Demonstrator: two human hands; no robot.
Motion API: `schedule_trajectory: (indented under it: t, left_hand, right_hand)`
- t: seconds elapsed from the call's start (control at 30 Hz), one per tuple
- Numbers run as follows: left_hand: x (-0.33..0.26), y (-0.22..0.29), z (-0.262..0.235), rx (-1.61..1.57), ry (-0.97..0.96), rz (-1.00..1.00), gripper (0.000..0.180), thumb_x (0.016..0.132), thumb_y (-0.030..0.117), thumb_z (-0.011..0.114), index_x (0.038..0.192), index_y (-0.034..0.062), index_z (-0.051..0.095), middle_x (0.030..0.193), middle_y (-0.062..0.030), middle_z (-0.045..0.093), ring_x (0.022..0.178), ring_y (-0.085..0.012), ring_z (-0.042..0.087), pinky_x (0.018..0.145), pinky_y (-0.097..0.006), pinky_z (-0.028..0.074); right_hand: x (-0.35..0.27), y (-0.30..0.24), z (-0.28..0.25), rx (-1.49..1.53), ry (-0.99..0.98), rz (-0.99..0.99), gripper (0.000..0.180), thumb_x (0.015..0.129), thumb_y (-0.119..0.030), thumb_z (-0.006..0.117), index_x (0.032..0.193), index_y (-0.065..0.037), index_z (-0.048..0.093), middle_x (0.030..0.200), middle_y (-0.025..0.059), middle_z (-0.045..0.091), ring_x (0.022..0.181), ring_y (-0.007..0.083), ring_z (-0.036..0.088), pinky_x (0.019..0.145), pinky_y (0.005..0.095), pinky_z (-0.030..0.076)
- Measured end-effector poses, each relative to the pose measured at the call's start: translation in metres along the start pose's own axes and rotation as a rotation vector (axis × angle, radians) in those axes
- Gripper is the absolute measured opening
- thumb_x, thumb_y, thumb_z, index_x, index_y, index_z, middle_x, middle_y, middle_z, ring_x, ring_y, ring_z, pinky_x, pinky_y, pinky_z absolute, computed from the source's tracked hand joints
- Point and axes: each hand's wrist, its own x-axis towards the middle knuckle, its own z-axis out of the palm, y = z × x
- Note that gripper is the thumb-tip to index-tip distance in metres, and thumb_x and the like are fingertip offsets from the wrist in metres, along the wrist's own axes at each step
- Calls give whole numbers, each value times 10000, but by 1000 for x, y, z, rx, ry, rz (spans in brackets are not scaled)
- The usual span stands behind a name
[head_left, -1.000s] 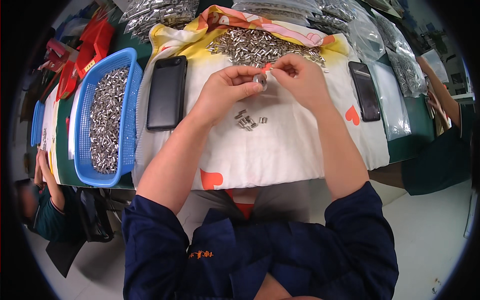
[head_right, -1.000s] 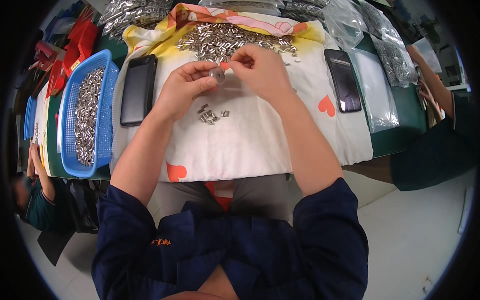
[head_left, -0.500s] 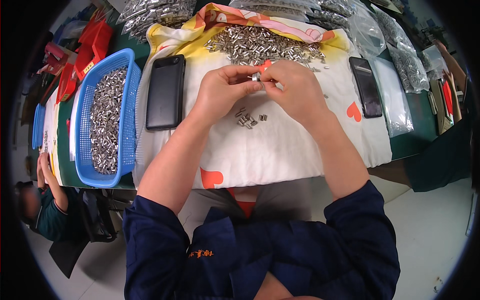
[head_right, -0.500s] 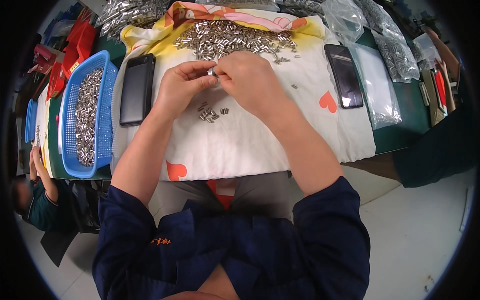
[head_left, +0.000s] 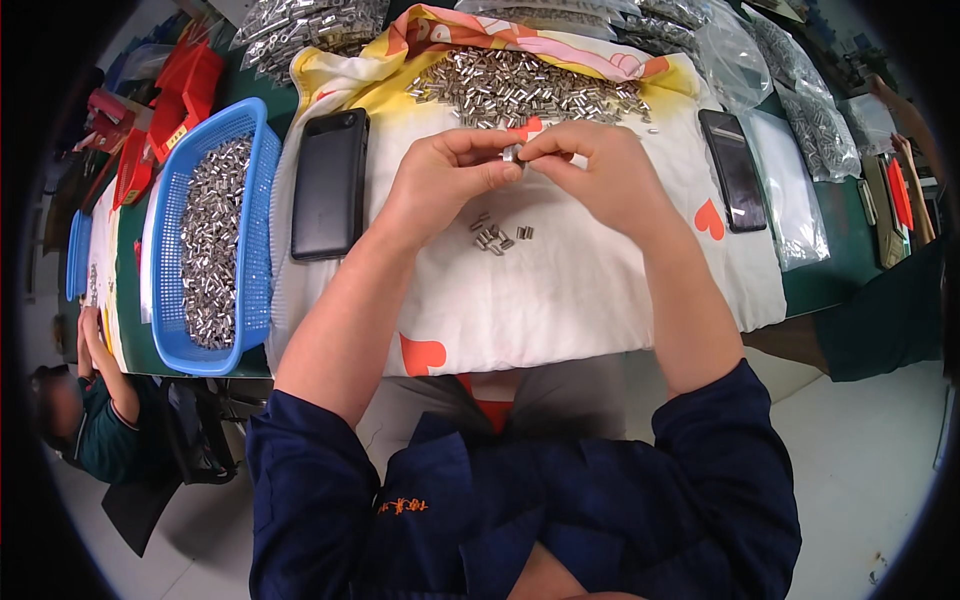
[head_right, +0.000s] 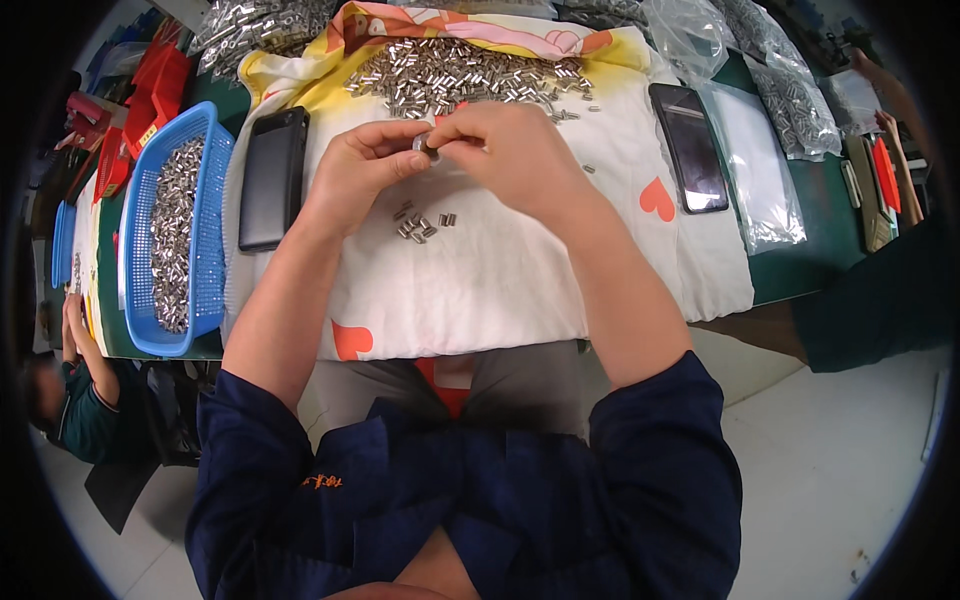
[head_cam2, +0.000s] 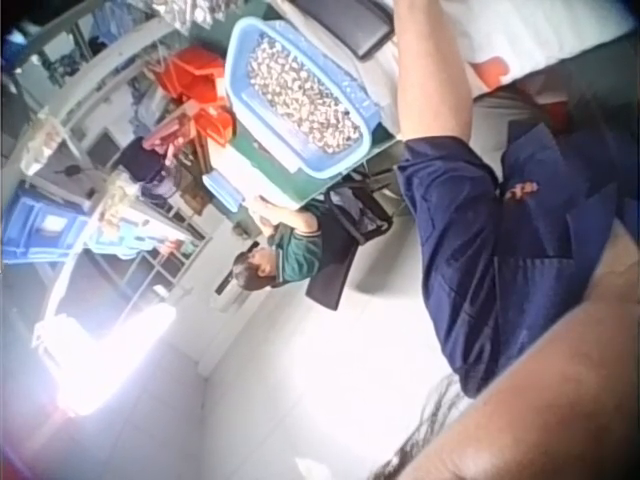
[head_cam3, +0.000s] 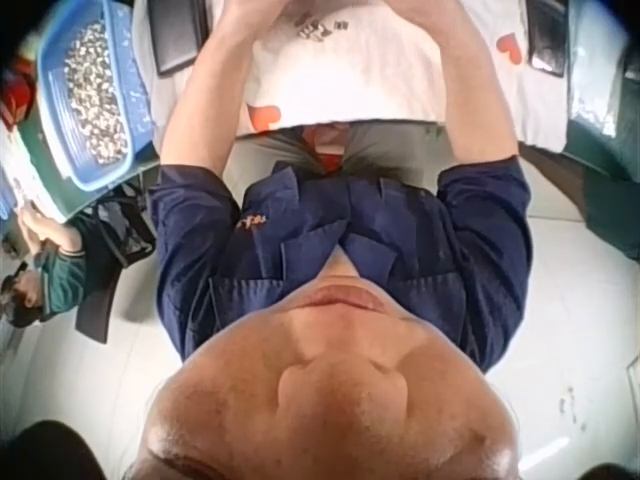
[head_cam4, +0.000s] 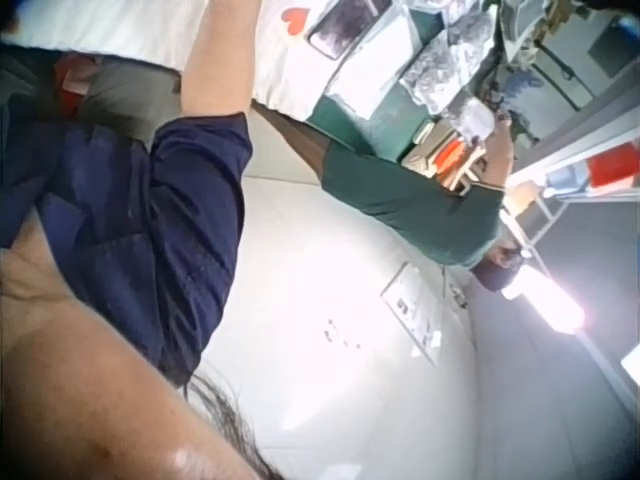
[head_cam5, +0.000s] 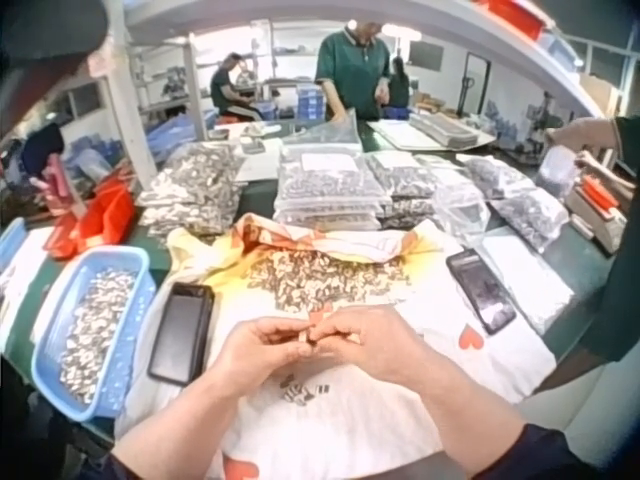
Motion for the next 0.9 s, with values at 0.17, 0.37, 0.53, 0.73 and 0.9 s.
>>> schedule_trajectory:
  t: [0.17,0.37,0.53,0.73,0.9]
  left_hand:
    - [-2,0,0,12,-32,-28,304,729,15,647,1022,-18,573,892,-68,622,794,-97,580,715,-206,465]
    - [-4,4,4,37,-97,-97,281,727,20,649,1000,-8,588,887,-50,620,792,-85,575,717,-204,462]
    - [-5,4,8,28,-108,-77,275,730,25,647,997,-8,589,879,-40,620,789,-80,573,710,-198,460]
    - [-2,0,1,19,-58,-78,272,731,17,639,997,-6,585,895,-39,617,793,-82,573,711,-197,459]
    - [1,-2,0,-80,6,-1,287,731,7,635,1010,-7,572,889,-49,614,786,-95,572,721,-210,457]
  right_hand:
    - [3,5,-2,289,-134,307,103,728,-71,594,814,-15,607,704,38,604,641,91,540,599,229,439]
    - [11,36,-4,134,145,348,125,759,-61,583,876,-22,605,722,3,570,656,59,506,608,188,415]
    - [10,48,13,-390,173,78,128,735,-126,562,815,-50,627,782,118,605,721,259,576,653,345,457]
    - [10,38,22,-554,41,112,108,735,-120,553,774,-40,613,745,115,580,728,288,557,680,376,448]
    - [6,11,5,303,28,326,96,758,-77,559,815,-16,607,757,52,600,675,139,540,638,260,442]
